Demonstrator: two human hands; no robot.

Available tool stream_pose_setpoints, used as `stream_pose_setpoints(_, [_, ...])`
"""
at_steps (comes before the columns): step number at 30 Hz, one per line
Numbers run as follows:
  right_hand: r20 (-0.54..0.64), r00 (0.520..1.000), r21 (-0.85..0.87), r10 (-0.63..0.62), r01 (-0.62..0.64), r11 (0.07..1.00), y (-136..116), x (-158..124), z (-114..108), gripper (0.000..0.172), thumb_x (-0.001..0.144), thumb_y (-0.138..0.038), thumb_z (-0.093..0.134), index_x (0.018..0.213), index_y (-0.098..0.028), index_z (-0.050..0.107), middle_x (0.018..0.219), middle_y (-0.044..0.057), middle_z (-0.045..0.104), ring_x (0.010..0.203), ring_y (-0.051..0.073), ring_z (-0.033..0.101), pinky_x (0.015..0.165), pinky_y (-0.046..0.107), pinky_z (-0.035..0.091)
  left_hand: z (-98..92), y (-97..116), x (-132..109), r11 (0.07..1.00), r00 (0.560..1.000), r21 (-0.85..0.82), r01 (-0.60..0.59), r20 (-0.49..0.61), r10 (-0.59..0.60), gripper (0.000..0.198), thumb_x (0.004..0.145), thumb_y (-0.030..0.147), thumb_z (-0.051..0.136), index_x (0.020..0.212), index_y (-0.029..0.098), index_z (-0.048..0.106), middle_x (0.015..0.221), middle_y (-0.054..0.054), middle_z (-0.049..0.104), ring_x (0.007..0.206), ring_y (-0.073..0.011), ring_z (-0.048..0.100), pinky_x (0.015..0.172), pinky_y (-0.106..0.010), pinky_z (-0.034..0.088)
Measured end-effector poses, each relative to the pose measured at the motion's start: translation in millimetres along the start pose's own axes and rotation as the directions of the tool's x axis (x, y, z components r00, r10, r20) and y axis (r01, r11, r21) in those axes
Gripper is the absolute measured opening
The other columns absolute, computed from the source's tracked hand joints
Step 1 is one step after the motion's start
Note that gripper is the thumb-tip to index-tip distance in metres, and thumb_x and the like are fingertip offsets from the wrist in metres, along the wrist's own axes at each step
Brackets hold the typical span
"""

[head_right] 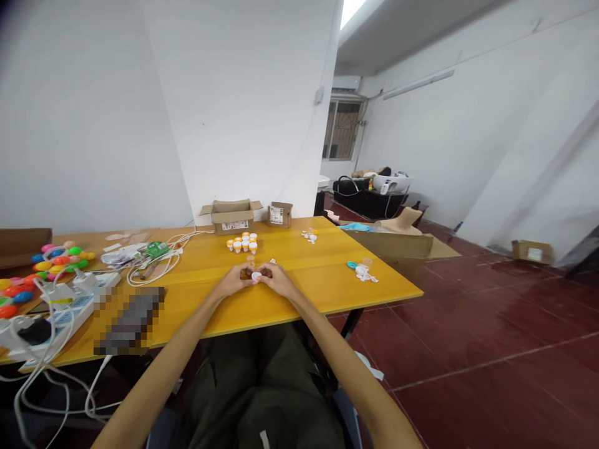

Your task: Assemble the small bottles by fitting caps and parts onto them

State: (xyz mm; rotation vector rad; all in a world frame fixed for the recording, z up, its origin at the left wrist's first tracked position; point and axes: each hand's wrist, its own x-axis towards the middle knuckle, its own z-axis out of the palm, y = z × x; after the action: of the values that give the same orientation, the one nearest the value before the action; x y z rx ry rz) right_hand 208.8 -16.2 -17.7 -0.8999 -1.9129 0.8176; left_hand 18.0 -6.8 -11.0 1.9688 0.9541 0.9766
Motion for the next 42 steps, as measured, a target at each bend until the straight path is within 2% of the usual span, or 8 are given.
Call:
stream_pose_setpoints(5, [-0.014,1.000,-0.009,-0.001,0.001,1.000,0,0,0,0.016,0.082,-0.036,0.066,0.086,-0.021,0.070,0.088,0.004,0.074,0.080,0.019,0.067,0.074,0.031,0.052,-1.0,0,-1,1.000,1.000,-0.005,-0.024,0.013,0.024,0.019,0.069,0.030,0.074,0.081,0.018,0.067,0.078,0.000,0.066,0.078,-0.0168,0.059,0.078,-0.030,0.048])
stream_pose_setpoints(15, [-0.208,0.976,-0.187,-0.068,0.029,0.982,8,0,0,0.014,0.085,-0.029,0.056,0.082,-0.022,0.068,0.083,0.002,0.073,0.079,0.019,0.066,0.076,0.032,0.052,0.6,-1,0,1.000,1.000,0.011,-0.001,-0.013,0.001,0.020,0.067,0.027,0.076,0.083,0.018,0.068,0.079,0.000,0.067,0.079,-0.0175,0.060,0.079,-0.031,0.049])
stream_pose_setpoints(20, [-0.415,0.910,-0.348,-0.011,-0.148,0.926,17,0,-4,0.020,0.088,-0.023,0.049,0.087,-0.023,0.069,0.092,0.007,0.073,0.089,0.023,0.067,0.082,0.035,0.053,1.2,-2,1,1.000,0.999,0.005,-0.002,-0.035,0.002,0.018,0.066,0.022,0.075,0.082,0.019,0.068,0.081,0.000,0.068,0.080,-0.0179,0.062,0.080,-0.031,0.050])
stream_pose_setpoints(23, [-0.470,0.882,-0.453,0.035,-0.275,0.848,20,0,-7,0.024,0.088,-0.021,0.048,0.099,-0.021,0.069,0.102,0.011,0.072,0.099,0.026,0.065,0.089,0.038,0.051,1.3,-1,2,1.000,0.999,0.004,0.000,-0.049,0.000,0.020,0.065,0.020,0.076,0.083,0.019,0.067,0.083,-0.001,0.069,0.081,-0.0180,0.063,0.081,-0.031,0.050])
stream_pose_setpoints(28, [-0.388,0.919,-0.626,0.073,-0.321,0.711,19,2,-3,0.036,0.091,-0.028,0.050,0.124,-0.023,0.062,0.125,0.013,0.065,0.112,0.028,0.060,0.098,0.042,0.045,1.2,-1,2,1.000,0.998,-0.004,-0.012,-0.056,0.011,0.021,0.065,0.022,0.077,0.083,0.018,0.067,0.082,-0.001,0.069,0.080,-0.0182,0.063,0.083,-0.033,0.051])
stream_pose_setpoints(31, [-0.319,0.939,-0.681,0.132,-0.323,0.657,15,4,2,0.040,0.094,-0.035,0.050,0.133,-0.026,0.057,0.139,0.011,0.058,0.121,0.029,0.055,0.099,0.044,0.044,1.0,-1,1,0.999,0.998,-0.007,-0.033,-0.057,0.033,0.021,0.065,0.021,0.077,0.083,0.018,0.067,0.083,-0.001,0.069,0.081,-0.0184,0.064,0.084,-0.034,0.052])
stream_pose_setpoints(36, [-0.195,0.973,-0.727,0.123,-0.228,0.648,13,3,6,0.038,0.098,-0.038,0.045,0.130,-0.025,0.059,0.139,0.011,0.058,0.128,0.025,0.052,0.104,0.041,0.041,0.2,-1,1,0.998,0.996,0.014,-0.055,-0.062,0.056,0.022,0.067,0.027,0.076,0.085,0.019,0.067,0.087,-0.002,0.071,0.082,-0.0190,0.065,0.084,-0.034,0.053])
stream_pose_setpoints(42, [-0.139,0.989,-0.704,0.055,-0.138,0.697,24,3,7,0.037,0.099,-0.038,0.044,0.128,-0.021,0.060,0.139,0.013,0.059,0.131,0.024,0.052,0.110,0.040,0.039,-0.7,-1,2,0.998,0.998,0.038,-0.051,-0.042,0.053,0.021,0.069,0.029,0.075,0.085,0.019,0.066,0.086,-0.002,0.070,0.082,-0.0187,0.064,0.084,-0.033,0.052])
